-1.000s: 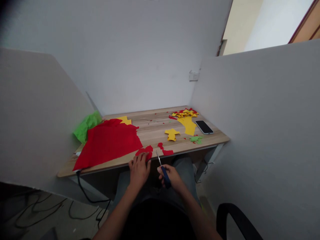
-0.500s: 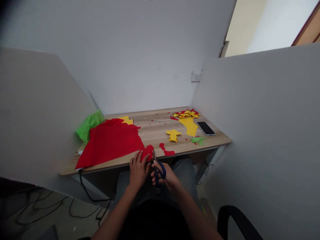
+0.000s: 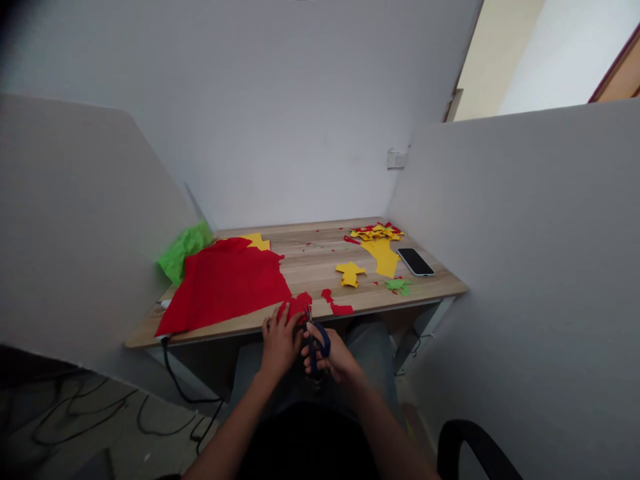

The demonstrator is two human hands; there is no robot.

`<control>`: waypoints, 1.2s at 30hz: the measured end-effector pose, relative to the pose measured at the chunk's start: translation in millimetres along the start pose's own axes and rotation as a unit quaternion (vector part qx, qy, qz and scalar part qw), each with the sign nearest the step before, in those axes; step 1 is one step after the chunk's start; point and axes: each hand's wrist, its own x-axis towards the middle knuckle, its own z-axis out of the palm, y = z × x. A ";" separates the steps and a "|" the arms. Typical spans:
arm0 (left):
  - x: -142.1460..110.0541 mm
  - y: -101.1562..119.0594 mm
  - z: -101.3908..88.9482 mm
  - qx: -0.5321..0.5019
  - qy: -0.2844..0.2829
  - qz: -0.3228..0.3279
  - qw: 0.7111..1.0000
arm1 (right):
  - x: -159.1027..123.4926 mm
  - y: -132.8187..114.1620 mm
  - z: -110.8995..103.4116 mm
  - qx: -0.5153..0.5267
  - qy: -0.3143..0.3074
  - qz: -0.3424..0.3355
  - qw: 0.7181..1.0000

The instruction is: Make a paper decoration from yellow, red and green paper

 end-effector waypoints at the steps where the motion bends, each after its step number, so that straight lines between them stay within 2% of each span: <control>1: -0.2 -0.4 0.0 -0.002 -0.002 0.000 1.000 | 0.3 0.7 0.2 -0.001 0.000 0.002 1.000; 12: -0.7 -2.4 1.3 0.001 -0.015 -0.003 1.000 | 6.0 9.4 7.3 -0.047 0.041 -0.007 0.998; 26: -2.1 -0.9 -7.7 -0.005 -0.014 0.000 1.000 | 12.3 18.2 2.6 -0.102 0.042 -0.068 0.992; 31: 0.7 1.4 -10.3 0.008 -0.025 -0.007 1.000 | -1.2 21.9 -4.5 -0.039 0.039 -0.076 0.996; 36: 1.6 14.6 -14.0 0.025 -0.047 -0.027 0.998 | -16.7 11.7 -11.9 0.033 0.021 -0.074 0.996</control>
